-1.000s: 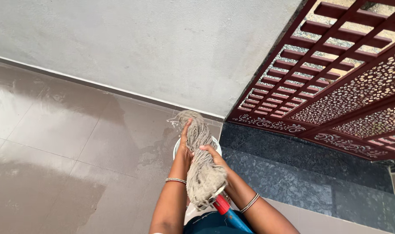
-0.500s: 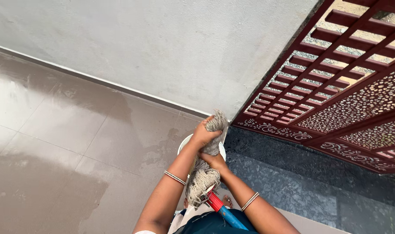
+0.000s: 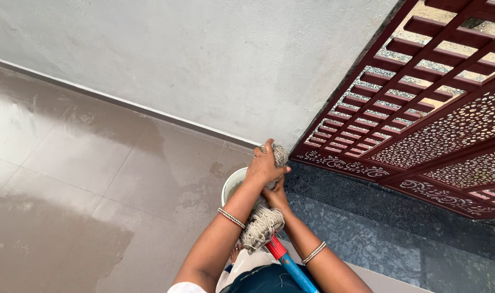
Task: The person mops a tiled floor using a mop, periodically rinsing and wringing the mop head in a bucket of water. They move through different areas of the home, mopping around furniture and near a staircase.
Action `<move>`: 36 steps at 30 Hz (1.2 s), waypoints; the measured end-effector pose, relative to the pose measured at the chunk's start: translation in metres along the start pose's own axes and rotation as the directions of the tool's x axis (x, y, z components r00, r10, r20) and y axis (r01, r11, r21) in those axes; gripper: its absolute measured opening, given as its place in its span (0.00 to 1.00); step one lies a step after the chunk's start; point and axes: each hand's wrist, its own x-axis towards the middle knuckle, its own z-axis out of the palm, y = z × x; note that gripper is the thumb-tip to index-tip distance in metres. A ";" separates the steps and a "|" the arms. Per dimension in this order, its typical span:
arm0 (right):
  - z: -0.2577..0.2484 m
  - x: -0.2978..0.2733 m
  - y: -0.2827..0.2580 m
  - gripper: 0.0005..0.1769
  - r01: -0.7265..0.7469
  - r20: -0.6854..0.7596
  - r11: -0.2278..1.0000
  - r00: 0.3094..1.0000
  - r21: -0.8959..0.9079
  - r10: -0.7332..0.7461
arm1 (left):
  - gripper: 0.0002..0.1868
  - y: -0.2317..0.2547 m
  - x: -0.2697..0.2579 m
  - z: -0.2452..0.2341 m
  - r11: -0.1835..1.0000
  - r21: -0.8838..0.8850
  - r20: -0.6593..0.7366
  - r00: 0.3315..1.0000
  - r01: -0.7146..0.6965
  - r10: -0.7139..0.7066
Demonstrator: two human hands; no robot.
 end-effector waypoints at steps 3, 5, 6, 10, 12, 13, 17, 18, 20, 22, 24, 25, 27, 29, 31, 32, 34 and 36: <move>-0.001 -0.011 -0.036 0.53 0.083 -0.020 0.987 0.997 0.141 -0.081 | 0.64 -0.002 0.009 -0.001 0.994 -0.060 0.107 0.989 -0.094 0.100; -0.003 -0.018 -0.064 0.41 -0.232 0.034 0.918 0.972 0.322 0.234 | 0.55 -0.015 0.017 -0.002 0.847 -0.521 0.045 0.987 -0.109 0.154; -0.002 -0.023 -0.075 0.41 -0.231 0.027 0.918 0.972 0.324 0.235 | 0.55 -0.025 0.017 -0.001 0.846 -0.522 0.051 0.986 -0.109 0.158; 0.005 -0.047 -0.120 0.30 -0.529 0.362 0.638 0.848 0.560 0.386 | 0.51 -0.053 0.013 0.015 -0.019 -0.998 0.055 0.969 0.061 0.240; 0.006 -0.070 -0.145 0.31 -0.616 0.469 0.548 0.787 0.566 0.400 | 0.49 -0.053 0.000 0.032 -0.303 -0.948 0.005 0.960 0.094 0.281; 0.006 -0.088 -0.154 0.30 -0.452 0.374 0.700 0.885 0.552 0.277 | 0.48 -0.050 -0.009 0.039 -0.411 -0.904 -0.039 0.933 0.120 0.358; 0.021 -0.096 -0.181 0.30 -0.494 0.529 0.607 0.837 0.622 0.139 | 0.44 -0.010 -0.040 0.029 -0.628 -0.723 -0.249 0.739 0.288 0.626; 0.025 -0.092 -0.186 0.30 -0.603 0.640 0.484 0.761 0.634 0.110 | 0.43 -0.001 -0.036 0.016 -0.649 -0.691 -0.268 0.722 0.317 0.638; 0.029 -0.090 -0.190 0.32 -0.788 0.809 0.220 0.588 0.575 -0.008 | 0.41 0.007 -0.026 -0.005 -0.626 -0.719 -0.216 0.758 0.303 0.615; 0.028 -0.099 -0.193 0.31 -0.757 0.760 0.248 0.641 0.605 0.102 | 0.39 -0.002 -0.011 -0.017 -0.526 -0.803 -0.066 0.835 0.281 0.547; 0.025 -0.103 -0.202 0.30 -0.720 0.697 0.287 0.690 0.632 0.198 | 0.40 -0.012 0.003 -0.020 -0.444 -0.831 0.101 0.875 0.336 0.473; 0.023 -0.107 -0.206 0.31 -0.695 0.654 0.368 0.713 0.617 0.252 | 0.38 -0.017 0.007 -0.018 -0.337 -0.899 0.116 0.893 0.281 0.434; 0.018 -0.116 -0.212 0.32 -0.644 0.552 0.520 0.759 0.561 0.345 | 0.36 -0.022 0.009 -0.020 -0.219 -0.948 0.131 0.909 0.232 0.396; 0.015 -0.121 -0.215 0.33 -0.594 0.433 0.654 0.800 0.469 0.416 | 0.32 -0.022 0.007 -0.030 -0.031 -0.986 0.158 0.971 0.166 0.181; 0.023 -0.115 -0.212 0.34 -0.464 0.309 0.791 0.880 0.399 0.360 | 0.29 -0.012 0.008 -0.038 0.125 -0.984 0.142 0.983 0.127 0.120; 0.028 -0.111 -0.208 0.38 -0.325 0.194 0.898 0.941 0.298 0.276 | 0.26 -0.009 0.007 -0.040 0.278 -0.956 0.112 0.992 0.092 0.058; 0.033 -0.100 -0.193 0.40 -0.299 0.160 0.904 0.952 0.306 0.261 | 0.22 -0.006 0.011 -0.043 0.384 -0.923 0.061 0.982 -0.013 0.180; 0.032 -0.088 -0.167 0.45 -0.280 0.125 0.907 0.959 0.314 0.253 | 0.19 -0.007 0.014 -0.038 0.473 -0.873 0.031 0.954 -0.119 0.298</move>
